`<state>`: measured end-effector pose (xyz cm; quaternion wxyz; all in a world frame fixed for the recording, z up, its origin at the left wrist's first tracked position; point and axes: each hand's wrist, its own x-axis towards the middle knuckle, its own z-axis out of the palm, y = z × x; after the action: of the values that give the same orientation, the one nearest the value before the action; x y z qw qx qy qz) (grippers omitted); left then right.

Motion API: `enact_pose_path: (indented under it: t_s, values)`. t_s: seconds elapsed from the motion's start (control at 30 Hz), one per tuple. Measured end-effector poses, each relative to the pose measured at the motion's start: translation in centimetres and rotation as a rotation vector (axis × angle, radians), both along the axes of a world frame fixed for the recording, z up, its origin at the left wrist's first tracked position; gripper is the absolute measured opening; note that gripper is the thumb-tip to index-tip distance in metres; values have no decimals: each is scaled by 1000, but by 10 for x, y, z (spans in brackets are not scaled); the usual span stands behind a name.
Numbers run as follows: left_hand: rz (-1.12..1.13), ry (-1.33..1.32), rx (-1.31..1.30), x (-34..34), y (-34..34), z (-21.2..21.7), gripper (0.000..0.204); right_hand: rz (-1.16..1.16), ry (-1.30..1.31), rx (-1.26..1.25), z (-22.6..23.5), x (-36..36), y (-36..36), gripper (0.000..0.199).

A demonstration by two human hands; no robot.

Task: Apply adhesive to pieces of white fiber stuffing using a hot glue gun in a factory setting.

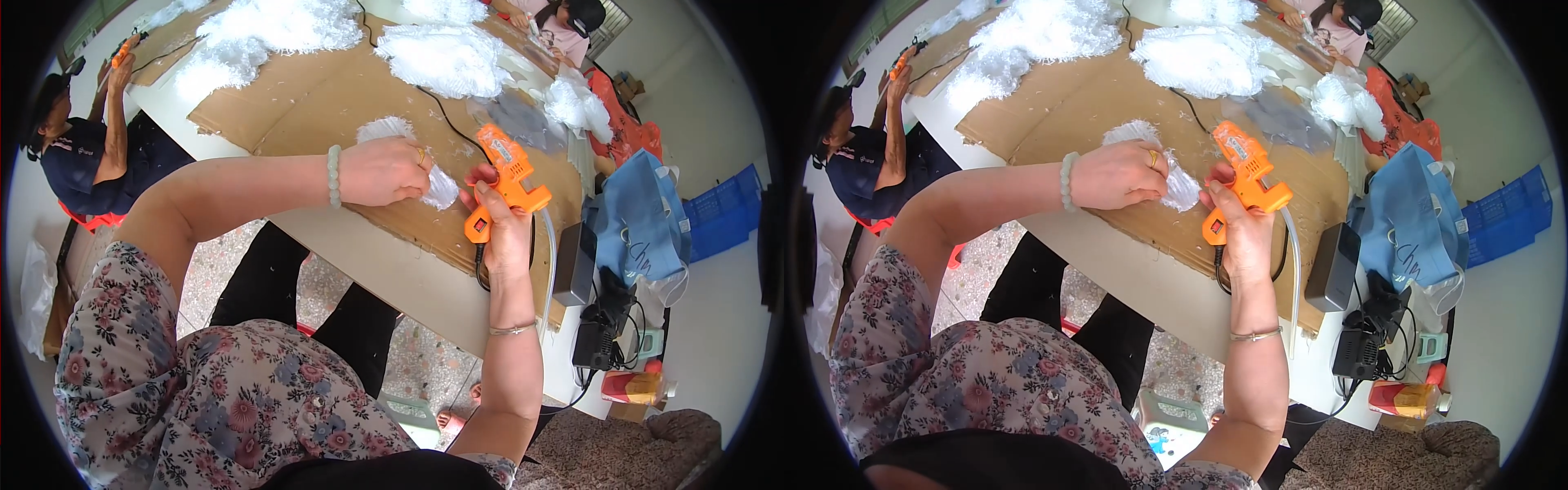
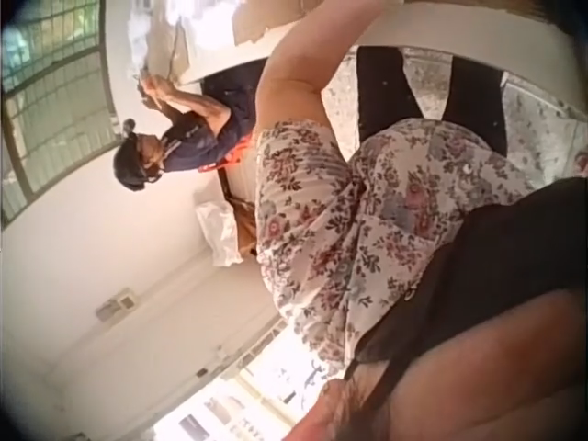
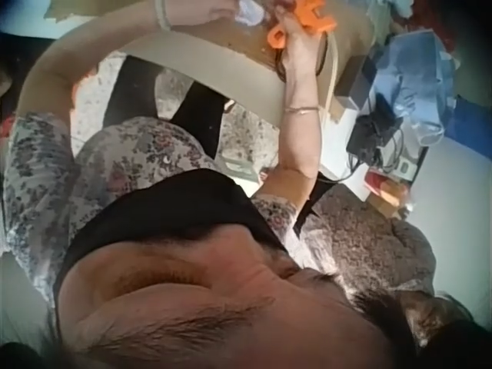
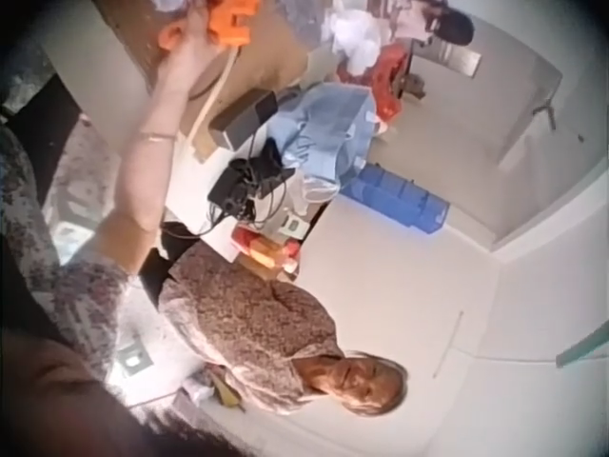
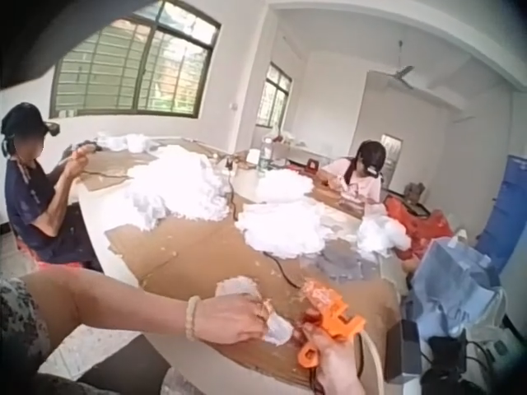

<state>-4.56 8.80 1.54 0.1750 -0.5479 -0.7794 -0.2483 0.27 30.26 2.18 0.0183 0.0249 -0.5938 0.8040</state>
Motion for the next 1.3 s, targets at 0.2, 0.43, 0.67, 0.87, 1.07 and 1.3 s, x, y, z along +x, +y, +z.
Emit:
enact_pose_path:
  t_s: [0.2,0.43,0.67,0.87,1.07,1.3]
  values:
    - [214,-181,-12,12,6,3,7,-16,22,-13,3,0,5,29]
    - [31,-81,-64,28,-5,7,15,65,-66,-13,3,5,7,32]
    - [464,-203,137,-30,-49,2,23,83,-99,100,0,4,0,36]
    - [440,-311,-31,-22,-41,3,22,65,-97,64,-2,4,2,36]
    - [588,-697,-21,-12,-62,28,29,82,-101,77,-5,3,3,37]
    - [566,-439,-98,-4,-78,10,43,79,-95,86,-4,5,4,35]
